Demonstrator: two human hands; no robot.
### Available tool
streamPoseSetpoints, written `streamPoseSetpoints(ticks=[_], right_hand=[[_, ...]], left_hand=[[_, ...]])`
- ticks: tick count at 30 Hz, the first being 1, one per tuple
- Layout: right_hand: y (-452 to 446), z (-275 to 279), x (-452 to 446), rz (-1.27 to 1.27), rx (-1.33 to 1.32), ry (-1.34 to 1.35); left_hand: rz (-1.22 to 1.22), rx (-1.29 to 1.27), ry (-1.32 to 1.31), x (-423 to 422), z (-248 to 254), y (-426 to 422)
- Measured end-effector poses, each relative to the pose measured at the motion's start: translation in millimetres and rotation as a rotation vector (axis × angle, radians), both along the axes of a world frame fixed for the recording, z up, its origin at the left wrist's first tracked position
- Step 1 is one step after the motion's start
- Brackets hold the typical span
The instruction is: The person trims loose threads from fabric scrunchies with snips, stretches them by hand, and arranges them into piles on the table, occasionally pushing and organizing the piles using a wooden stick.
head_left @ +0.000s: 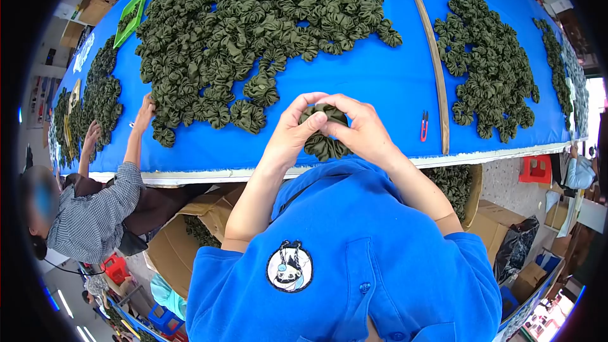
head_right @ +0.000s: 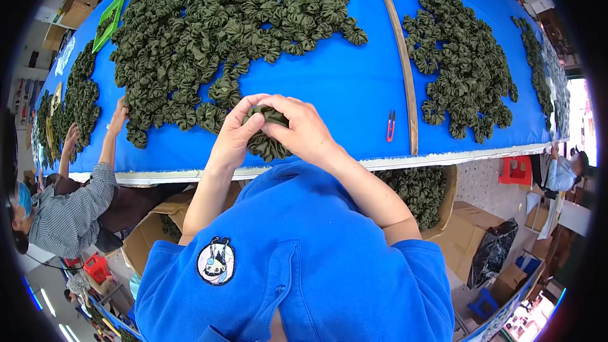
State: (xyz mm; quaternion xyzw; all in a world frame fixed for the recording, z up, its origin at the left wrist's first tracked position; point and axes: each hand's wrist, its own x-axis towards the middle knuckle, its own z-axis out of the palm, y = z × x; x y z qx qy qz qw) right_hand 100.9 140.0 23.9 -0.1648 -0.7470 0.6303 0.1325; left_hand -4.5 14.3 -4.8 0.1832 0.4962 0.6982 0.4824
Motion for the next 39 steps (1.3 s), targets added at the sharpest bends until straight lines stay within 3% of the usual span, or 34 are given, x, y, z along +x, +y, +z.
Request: streamPoseSetpoints(ticks=[1,3,4,6,11,16,22,27,28,31,33,37,39], right_hand=[[3,4,2,0.042,-0.001,-0.026],[18,13,8,-0.127,-0.72,0.007],[25,7,10,-0.126,-0.717,0.007],[33,-9,11,-0.236,-0.899,0.389],[10,-10,-5,-0.253,-0.622,0.232],[5,-27,4,-0.257,-0.711,0.099],[-7,-35,0,-0.235,-0.679,0.123],[2,-38,-2,-0.401,-0.697,0.221],[20,-34,0,-0.49,-0.685,0.272],[69,-42,16,-0.421,-0.652,0.23],[46,-40,13,-0.186,-0.423,0.112],[14,-41,5,-0.131,-0.601,0.003],[19,-46,7,-0.109,-0.587,-0.039]], left_hand=[[-0.028,0.001,-0.057,-1,0,-1],[-0.064,0.023,-0.074,-5,2,-11],[-0.09,0.051,-0.087,-8,4,-17],[-0.132,0.103,-0.111,-12,7,-25],[0.077,0.34,-0.389,-3,-11,-11],[0.368,0.344,-0.447,3,4,5],[0.443,0.207,-0.532,19,18,10],[0.324,0.368,-0.68,28,-24,-7],[0.184,0.409,-0.714,28,-30,-14],[-0.235,0.527,-0.793,22,-38,-30],[-0.138,0.461,-0.7,15,-38,-27],[0.114,0.248,-0.444,1,-42,-12],[0.132,0.074,-0.125,-5,-54,-3]])
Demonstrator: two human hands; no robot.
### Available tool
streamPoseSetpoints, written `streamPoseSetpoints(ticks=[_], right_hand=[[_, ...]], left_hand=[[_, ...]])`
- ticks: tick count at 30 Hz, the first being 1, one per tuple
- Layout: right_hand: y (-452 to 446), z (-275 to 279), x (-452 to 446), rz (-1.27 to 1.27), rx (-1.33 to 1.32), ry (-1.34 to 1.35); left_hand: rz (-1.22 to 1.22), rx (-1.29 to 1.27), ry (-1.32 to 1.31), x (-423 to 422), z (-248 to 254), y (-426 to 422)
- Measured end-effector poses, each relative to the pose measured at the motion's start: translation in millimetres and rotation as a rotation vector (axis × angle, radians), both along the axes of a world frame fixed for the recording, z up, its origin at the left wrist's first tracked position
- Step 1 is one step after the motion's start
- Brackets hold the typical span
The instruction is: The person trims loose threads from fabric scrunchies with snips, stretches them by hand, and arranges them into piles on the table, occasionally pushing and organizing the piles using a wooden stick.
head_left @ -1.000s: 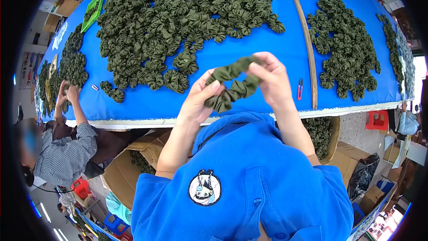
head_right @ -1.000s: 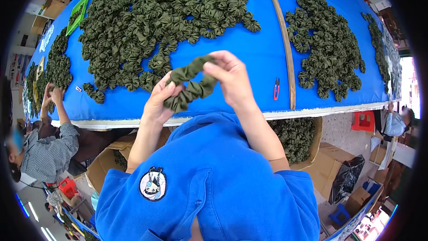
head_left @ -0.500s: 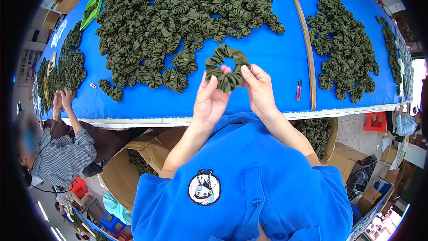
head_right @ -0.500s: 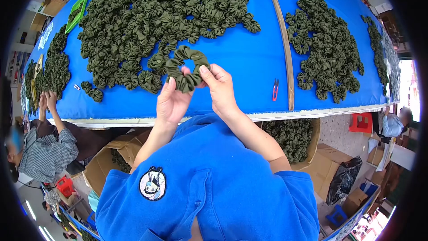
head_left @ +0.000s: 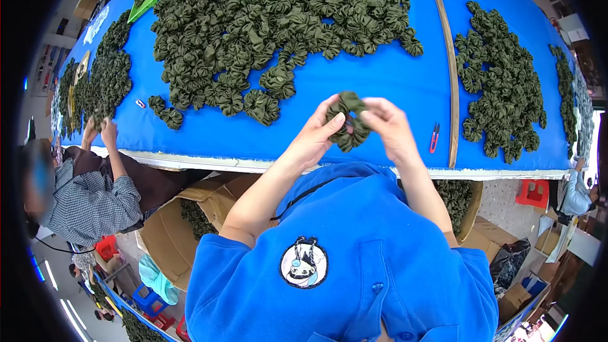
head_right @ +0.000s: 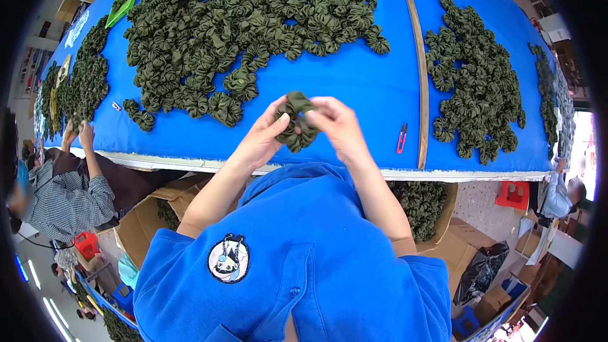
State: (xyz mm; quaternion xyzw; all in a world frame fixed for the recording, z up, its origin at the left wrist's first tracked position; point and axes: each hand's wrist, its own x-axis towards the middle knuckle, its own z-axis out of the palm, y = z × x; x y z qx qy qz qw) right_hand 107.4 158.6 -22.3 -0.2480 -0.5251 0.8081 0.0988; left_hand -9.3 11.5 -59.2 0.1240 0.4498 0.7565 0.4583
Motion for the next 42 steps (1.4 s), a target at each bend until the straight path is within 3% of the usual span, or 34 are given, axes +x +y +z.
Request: streamPoseSetpoints(ticks=[3,4,5,7,9,10,12,14,15,17,20,23,26,30,32,34,35,37,39,40,42], right_hand=[[42,-12,19,-0.348,0.076,-0.042],[65,-16,31,-0.468,0.121,0.118],[91,-12,45,-0.609,0.173,0.186],[152,-8,89,-0.902,0.16,0.339],[175,11,112,-1.084,0.035,0.37],[167,17,110,-1.116,0.012,0.304],[154,16,108,-1.149,-0.004,0.248],[145,-13,111,-0.832,0.104,0.211],[114,-2,89,-0.812,0.157,0.047],[76,-15,61,-0.564,0.089,-0.023],[24,-7,18,-0.162,-0.102,0.02],[-7,-13,-6,-0.105,0.034,0.037],[0,-2,-6,-0.013,0.205,0.0],[1,14,2,0.131,0.341,0.038],[1,22,7,0.24,0.425,0.061],[14,35,13,0.274,0.544,0.076],[25,38,20,0.267,0.541,0.074],[47,42,35,0.116,0.127,0.256],[42,37,37,0.078,-0.019,0.297],[38,38,32,0.073,-0.025,0.292],[29,42,15,-0.23,-0.102,0.305]], left_hand=[[0.114,-0.386,0.48,-25,-31,9],[0.207,-0.575,0.662,-49,-45,8],[0.211,-0.575,0.663,-67,-63,7],[0.595,-1.114,1.162,-99,-101,3],[0.493,-1.255,1.192,-118,-119,-2],[0.308,-1.363,1.213,-126,-122,-6],[0.375,-1.285,1.121,-133,-132,-4],[0.591,-0.91,1.05,-122,-117,2],[0.592,-0.903,1.057,-105,-89,6],[0.509,-0.479,1.082,-59,-38,15],[0.408,-0.235,1.389,-5,-10,27],[0.314,-0.167,1.566,30,4,28],[0.29,-0.127,1.187,26,9,14],[0.107,-0.236,1.265,10,36,7],[-0.301,-0.109,0.494,6,37,4],[-0.359,-0.327,0.254,-4,66,-5],[-0.367,-0.329,0.254,-8,72,-12],[-0.196,0.033,0.098,-14,77,-21],[-0.158,0.268,-0.052,-6,70,-14],[-0.162,0.262,-0.059,-5,65,-6],[0.086,0.274,-0.147,-8,56,12]])
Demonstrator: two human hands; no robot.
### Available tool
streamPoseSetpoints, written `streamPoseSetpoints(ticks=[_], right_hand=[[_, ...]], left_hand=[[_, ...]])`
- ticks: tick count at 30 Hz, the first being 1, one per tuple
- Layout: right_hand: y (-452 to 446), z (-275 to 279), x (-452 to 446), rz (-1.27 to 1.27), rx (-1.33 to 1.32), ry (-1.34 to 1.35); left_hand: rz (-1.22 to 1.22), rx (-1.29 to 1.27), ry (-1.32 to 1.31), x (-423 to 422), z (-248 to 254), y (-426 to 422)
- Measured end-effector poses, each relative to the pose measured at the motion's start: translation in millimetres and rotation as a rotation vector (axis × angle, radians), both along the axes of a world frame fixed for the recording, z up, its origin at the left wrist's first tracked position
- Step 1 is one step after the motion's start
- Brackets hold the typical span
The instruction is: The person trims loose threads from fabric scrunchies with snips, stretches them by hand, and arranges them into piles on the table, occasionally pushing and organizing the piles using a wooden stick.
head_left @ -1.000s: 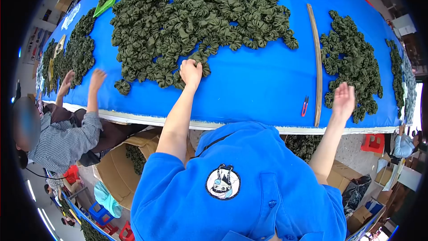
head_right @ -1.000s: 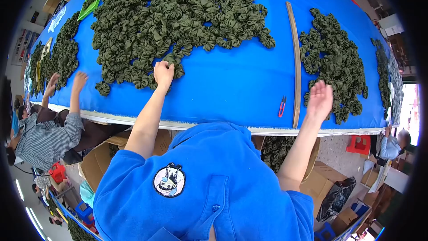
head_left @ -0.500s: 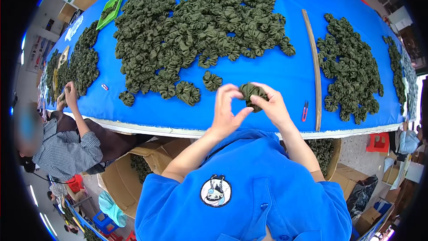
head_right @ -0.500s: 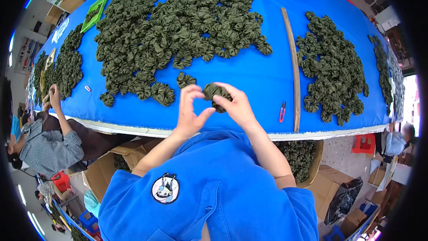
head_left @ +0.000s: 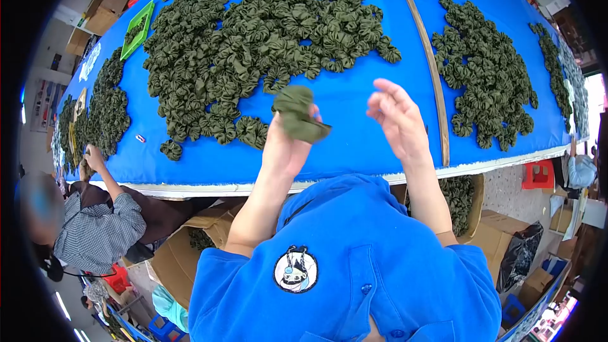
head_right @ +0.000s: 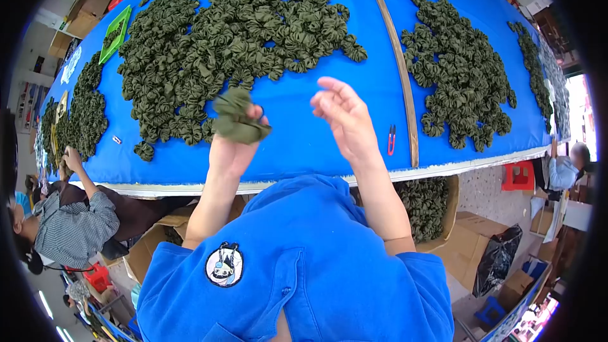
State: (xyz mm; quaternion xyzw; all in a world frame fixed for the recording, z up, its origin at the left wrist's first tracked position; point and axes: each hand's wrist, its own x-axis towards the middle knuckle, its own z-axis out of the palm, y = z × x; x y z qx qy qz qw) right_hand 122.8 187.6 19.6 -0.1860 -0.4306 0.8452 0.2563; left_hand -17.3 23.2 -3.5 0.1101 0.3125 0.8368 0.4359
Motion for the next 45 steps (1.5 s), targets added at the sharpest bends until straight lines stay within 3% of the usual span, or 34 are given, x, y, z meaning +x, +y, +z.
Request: streamPoseSetpoints(ticks=[3,5,8,10,13,15,18,20,22,23,24,25,26,27,28,30,32,33,35,37,40,43,45], right_hand=[[-7,-12,-3,0.0,-0.116,-0.064],[-27,-27,-14,0.045,-0.086,-0.191],[-54,-39,-27,0.012,0.014,-0.163],[-53,-49,-28,-0.082,-0.148,-0.127],[-39,-38,-20,-0.053,-0.198,-0.2],[-14,-49,-3,0.009,-0.228,-0.279],[6,-70,17,0.015,-0.156,-0.339],[3,-72,19,0.03,-0.092,-0.374],[12,-54,21,-0.109,0.2,-0.461],[27,-24,21,-0.187,0.207,-0.376],[42,14,29,-0.185,0.218,-0.253],[98,-40,62,-0.424,0.386,-0.546],[131,-31,85,-0.594,0.37,-0.517],[156,-26,96,-0.891,0.084,-0.253],[180,-26,112,-0.765,0.068,-0.022],[192,-29,121,-0.902,-0.267,0.001],[192,-58,122,-0.636,-0.158,-0.071],[169,-55,103,-0.521,-0.064,-0.09],[139,-76,84,-0.311,-0.148,-0.114],[88,-77,58,-0.38,-0.036,-0.361],[37,-85,35,-0.15,0.231,-0.509],[2,-89,7,0.016,0.257,-0.42],[-18,-80,-11,0.067,0.468,-0.477]], left_hand=[[0.078,0.011,-0.047,11,-4,18],[0.158,0.026,-0.094,19,-8,29],[0.073,-0.005,-0.034,35,-25,38],[0.109,-0.083,0.023,38,-26,38],[0.052,-0.163,-0.143,33,-25,28],[-0.243,0.097,-0.581,18,-42,3],[-0.114,-0.049,-0.599,2,-49,-7],[-0.403,-0.019,-0.442,-3,-69,2],[-0.368,-0.296,-0.208,8,-46,23],[-0.34,-0.317,-0.212,3,-49,23],[-0.281,-0.42,0.041,-3,-58,22],[-0.222,-0.52,0.297,-11,-68,21],[-0.196,-0.537,0.294,-23,-83,19],[-0.086,-0.744,0.502,-35,-102,13],[0.022,-0.953,0.707,-47,-125,7],[0.231,-1.362,1.12,-68,-170,-1],[0.509,-1.574,1.24,-82,-210,5],[0.513,-1.582,1.234,-80,-209,2],[0.416,-1.326,0.978,-75,-196,-1],[0.318,-1.054,0.734,-68,-172,3],[0.147,-0.644,0.375,-52,-134,10],[0.093,-0.561,0.386,-21,-87,14],[0.054,-0.472,0.399,0,-63,16]])
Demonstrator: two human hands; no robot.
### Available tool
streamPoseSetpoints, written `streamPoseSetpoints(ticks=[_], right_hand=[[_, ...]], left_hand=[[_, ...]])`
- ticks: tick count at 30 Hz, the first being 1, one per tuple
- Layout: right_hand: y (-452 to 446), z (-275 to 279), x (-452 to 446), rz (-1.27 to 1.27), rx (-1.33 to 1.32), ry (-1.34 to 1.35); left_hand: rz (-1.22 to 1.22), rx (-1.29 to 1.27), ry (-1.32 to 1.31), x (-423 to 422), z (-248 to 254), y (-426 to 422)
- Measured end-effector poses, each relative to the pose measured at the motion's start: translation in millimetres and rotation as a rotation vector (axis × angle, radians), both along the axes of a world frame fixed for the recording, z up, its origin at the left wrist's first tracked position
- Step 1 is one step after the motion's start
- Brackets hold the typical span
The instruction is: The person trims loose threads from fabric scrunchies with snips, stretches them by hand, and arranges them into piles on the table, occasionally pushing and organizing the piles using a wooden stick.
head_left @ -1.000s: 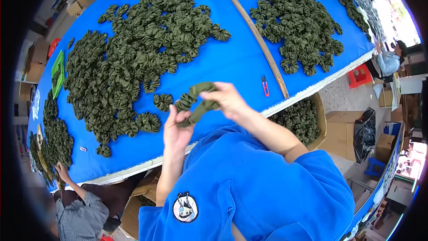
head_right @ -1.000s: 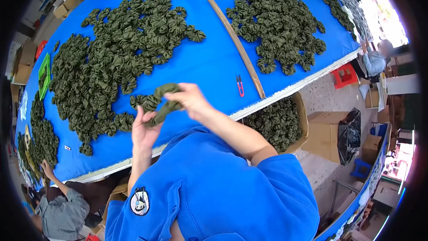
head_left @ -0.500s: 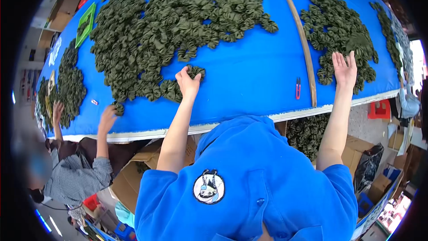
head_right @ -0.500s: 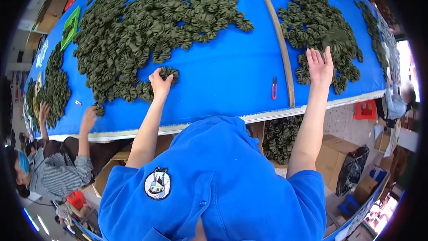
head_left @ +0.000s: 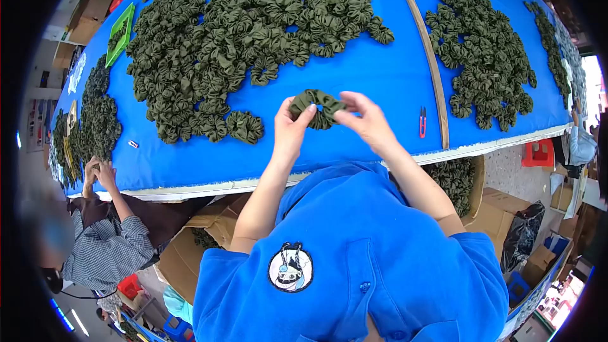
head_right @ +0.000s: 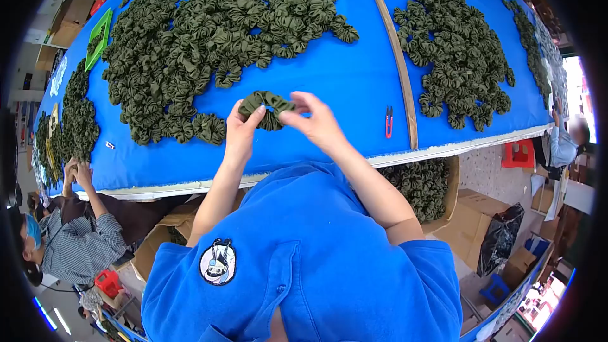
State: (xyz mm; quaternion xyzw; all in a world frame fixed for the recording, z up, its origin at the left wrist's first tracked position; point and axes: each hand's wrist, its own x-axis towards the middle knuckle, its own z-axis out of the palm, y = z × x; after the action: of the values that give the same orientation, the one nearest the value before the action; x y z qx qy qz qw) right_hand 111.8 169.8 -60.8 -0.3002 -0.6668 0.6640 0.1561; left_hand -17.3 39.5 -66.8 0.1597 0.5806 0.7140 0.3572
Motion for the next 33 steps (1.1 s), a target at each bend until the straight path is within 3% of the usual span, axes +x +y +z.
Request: streamPoseSetpoints(ticks=[5,11,16,20,21,25,27,28,30,33], right_hand=[[-14,34,-8,0.007,-0.074,0.132],[-7,58,-1,0.074,-0.047,0.103],[-13,67,1,0.175,0.227,0.097],[-20,62,-1,-0.021,-0.253,0.301],[-20,59,-3,-0.025,-0.251,0.305],[-5,46,5,0.056,0.042,0.228],[-3,63,10,0.201,0.605,-0.001],[-7,71,12,0.158,0.614,-0.029],[-18,81,11,0.224,0.49,-0.05],[-22,81,11,0.32,0.82,-0.146]], left_hand=[[-0.038,0.049,0.004,17,28,-7],[-0.206,0.129,-0.113,3,52,-9],[-0.403,-0.025,0.075,0,52,0],[-0.244,0.303,-0.342,4,40,1],[-0.25,0.303,-0.338,4,42,1],[-0.018,0.326,-0.146,22,50,7],[-0.025,0.294,0.271,22,49,6],[-0.07,0.311,0.251,28,64,6],[-0.448,-0.234,0.428,33,99,1],[-0.505,-0.312,0.439,22,79,-1]])
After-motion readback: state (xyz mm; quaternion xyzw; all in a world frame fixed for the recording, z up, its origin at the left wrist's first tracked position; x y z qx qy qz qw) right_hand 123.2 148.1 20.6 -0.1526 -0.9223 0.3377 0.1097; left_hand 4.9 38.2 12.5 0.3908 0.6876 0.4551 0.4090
